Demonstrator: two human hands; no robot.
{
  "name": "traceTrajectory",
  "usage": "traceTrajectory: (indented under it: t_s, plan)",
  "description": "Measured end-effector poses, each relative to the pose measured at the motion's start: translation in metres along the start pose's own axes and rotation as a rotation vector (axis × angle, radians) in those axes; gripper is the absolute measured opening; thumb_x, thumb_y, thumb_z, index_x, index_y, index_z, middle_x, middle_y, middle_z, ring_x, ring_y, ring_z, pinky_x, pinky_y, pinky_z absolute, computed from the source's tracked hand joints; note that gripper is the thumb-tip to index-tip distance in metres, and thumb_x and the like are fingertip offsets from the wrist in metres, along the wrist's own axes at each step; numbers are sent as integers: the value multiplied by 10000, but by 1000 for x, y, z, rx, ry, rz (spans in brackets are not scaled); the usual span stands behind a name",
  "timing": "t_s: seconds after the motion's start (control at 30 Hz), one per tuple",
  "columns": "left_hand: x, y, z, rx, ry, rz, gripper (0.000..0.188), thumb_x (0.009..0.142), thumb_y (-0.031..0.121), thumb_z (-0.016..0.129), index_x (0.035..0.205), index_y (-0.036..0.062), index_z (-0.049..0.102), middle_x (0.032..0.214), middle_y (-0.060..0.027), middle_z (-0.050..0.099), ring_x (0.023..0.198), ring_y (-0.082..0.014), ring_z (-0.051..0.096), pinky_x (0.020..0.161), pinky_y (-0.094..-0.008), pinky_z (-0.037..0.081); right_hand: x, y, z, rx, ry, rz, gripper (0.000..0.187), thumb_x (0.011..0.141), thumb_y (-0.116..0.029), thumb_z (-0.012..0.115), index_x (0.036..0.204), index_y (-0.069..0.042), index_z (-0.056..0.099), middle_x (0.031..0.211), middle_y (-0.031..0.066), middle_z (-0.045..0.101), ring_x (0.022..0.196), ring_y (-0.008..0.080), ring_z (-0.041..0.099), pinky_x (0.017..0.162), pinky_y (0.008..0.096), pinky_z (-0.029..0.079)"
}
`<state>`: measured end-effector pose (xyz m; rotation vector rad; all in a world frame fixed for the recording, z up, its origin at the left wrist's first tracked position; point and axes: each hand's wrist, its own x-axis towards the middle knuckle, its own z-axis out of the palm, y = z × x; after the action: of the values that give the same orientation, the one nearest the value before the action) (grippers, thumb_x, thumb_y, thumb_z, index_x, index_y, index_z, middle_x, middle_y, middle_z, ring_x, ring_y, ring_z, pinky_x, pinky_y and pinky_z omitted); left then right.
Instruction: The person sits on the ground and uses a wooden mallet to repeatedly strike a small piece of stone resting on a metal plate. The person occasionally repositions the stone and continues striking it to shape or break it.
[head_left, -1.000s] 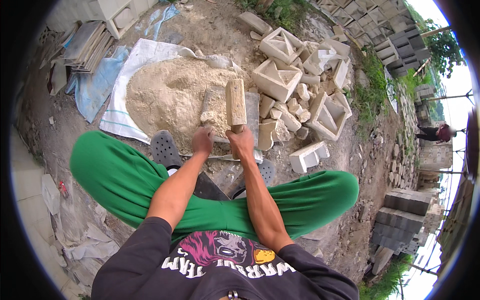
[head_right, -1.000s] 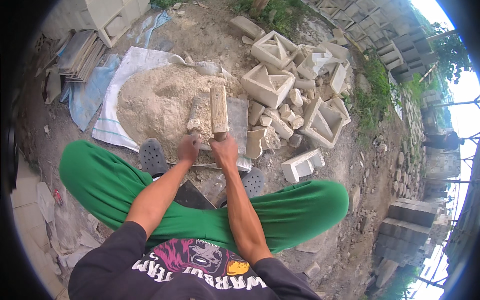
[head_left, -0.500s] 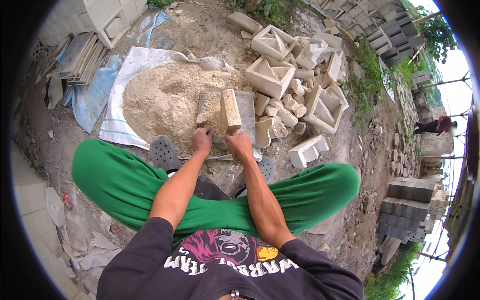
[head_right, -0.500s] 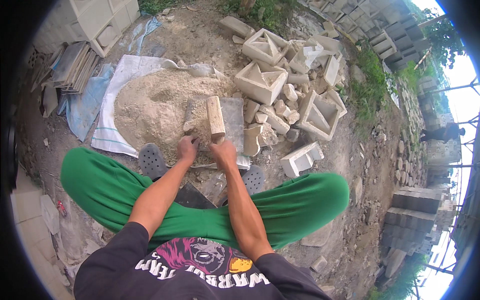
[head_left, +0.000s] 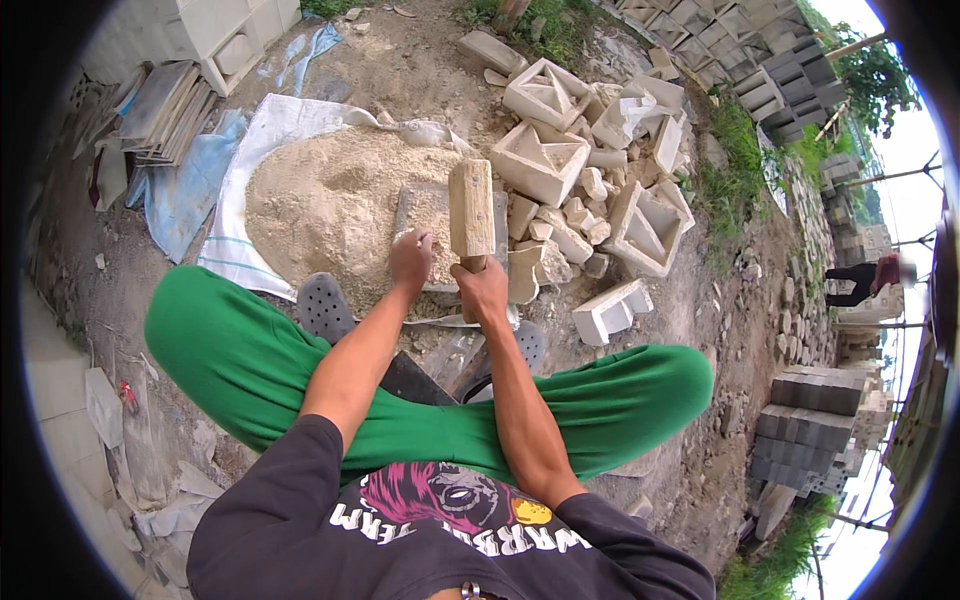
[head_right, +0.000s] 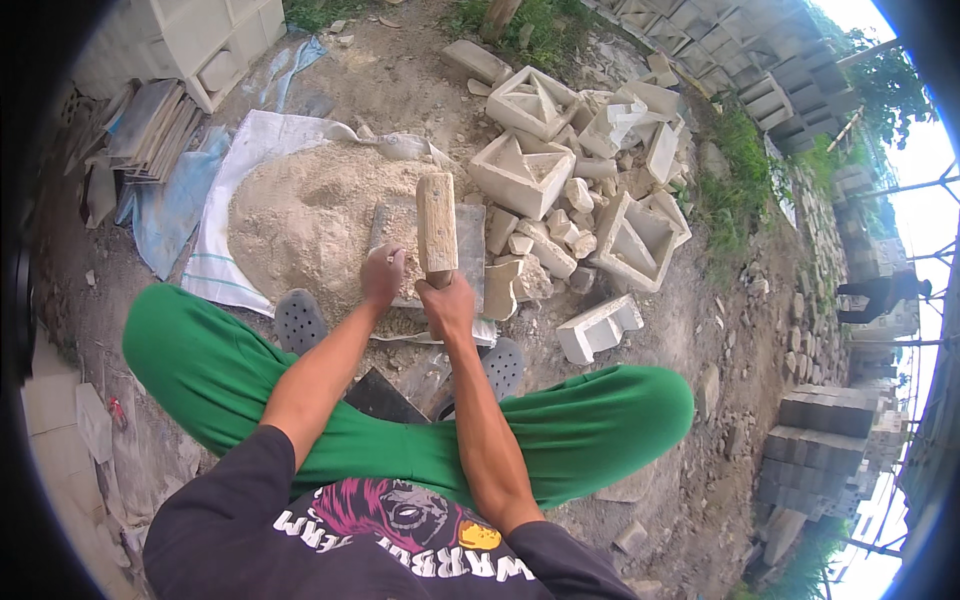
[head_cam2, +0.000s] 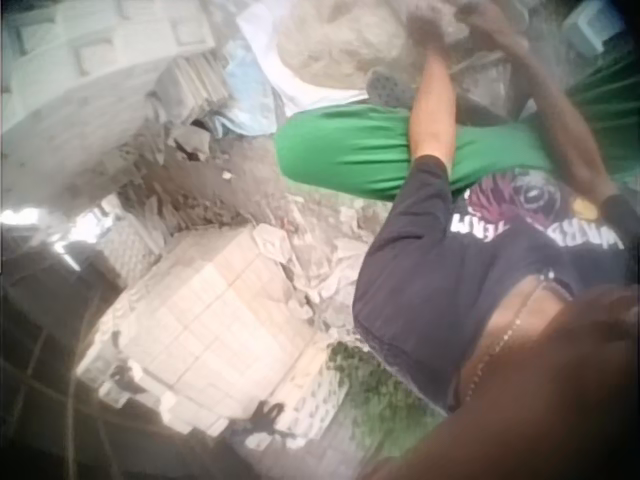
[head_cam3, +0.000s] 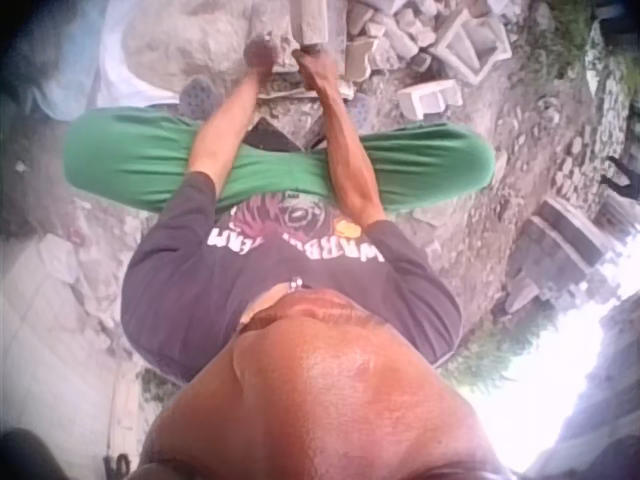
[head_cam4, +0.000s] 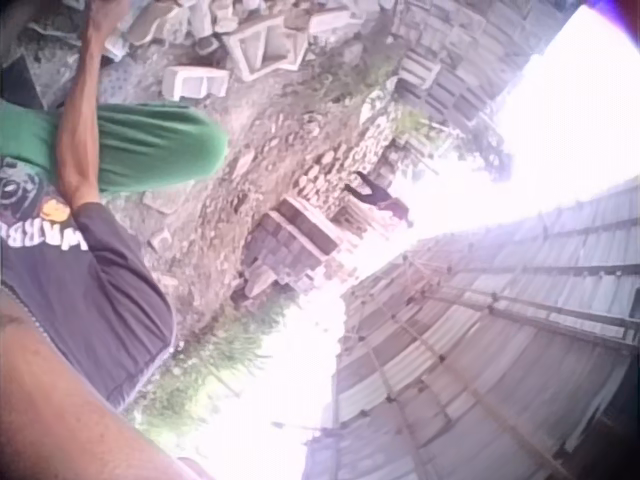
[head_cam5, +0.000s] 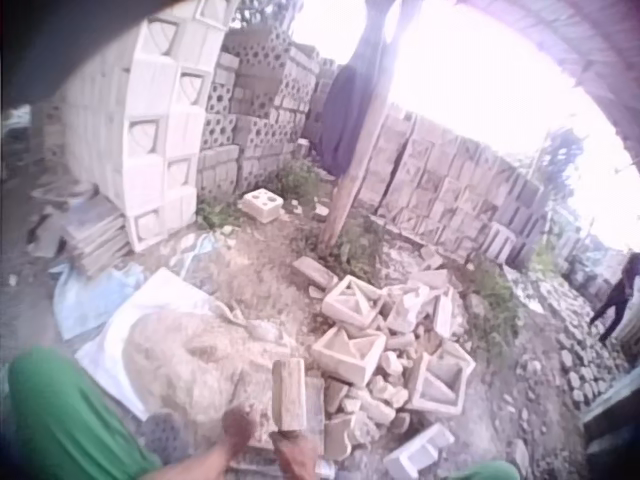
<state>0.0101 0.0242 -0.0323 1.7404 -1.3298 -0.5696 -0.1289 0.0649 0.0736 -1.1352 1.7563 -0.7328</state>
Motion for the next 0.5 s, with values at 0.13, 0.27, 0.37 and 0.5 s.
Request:
traceTrajectory:
  t_s: [0.13, 0.27, 0.37, 0.5]
  plan:
    - [4, -10, -10, 135, 88, -59, 198, 923, 209, 632, 1079, 127, 720, 985, -100, 692, 925, -310, 658, 834, -413, 523, -2, 15, 22, -108, 3, -81, 299, 744, -263, 728, 864, 10, 710, 668, 136, 685, 603, 238, 684, 589, 376, 528]
    - [-12, -13, -23, 169, 114, -42, 223, 921, 214, 629, 1110, 124, 704, 1129, -76, 655, 1094, -292, 592, 922, -412, 488, -4, 58, 35, -323, -62, 40, 377, 739, -295, 713, 964, 9, 715, 800, 200, 717, 745, 317, 718, 693, 423, 545]
    - [-25, -16, -30, 218, 149, -63, 226, 912, 207, 636, 1108, 114, 699, 1139, -75, 651, 1093, -304, 590, 936, -421, 479, 6, 53, 29, -297, -138, 152, 377, 732, -289, 720, 958, 13, 717, 827, 200, 728, 768, 325, 720, 712, 423, 546]
    - [-48, -40, -34, 274, 198, 57, 252, 885, 175, 647, 1118, 83, 666, 1112, -119, 636, 1078, -347, 581, 946, -456, 463, -9, 5, 23, -157, 7, 10, 378, 733, -302, 730, 912, 30, 707, 780, 190, 719, 729, 297, 719, 674, 415, 543]
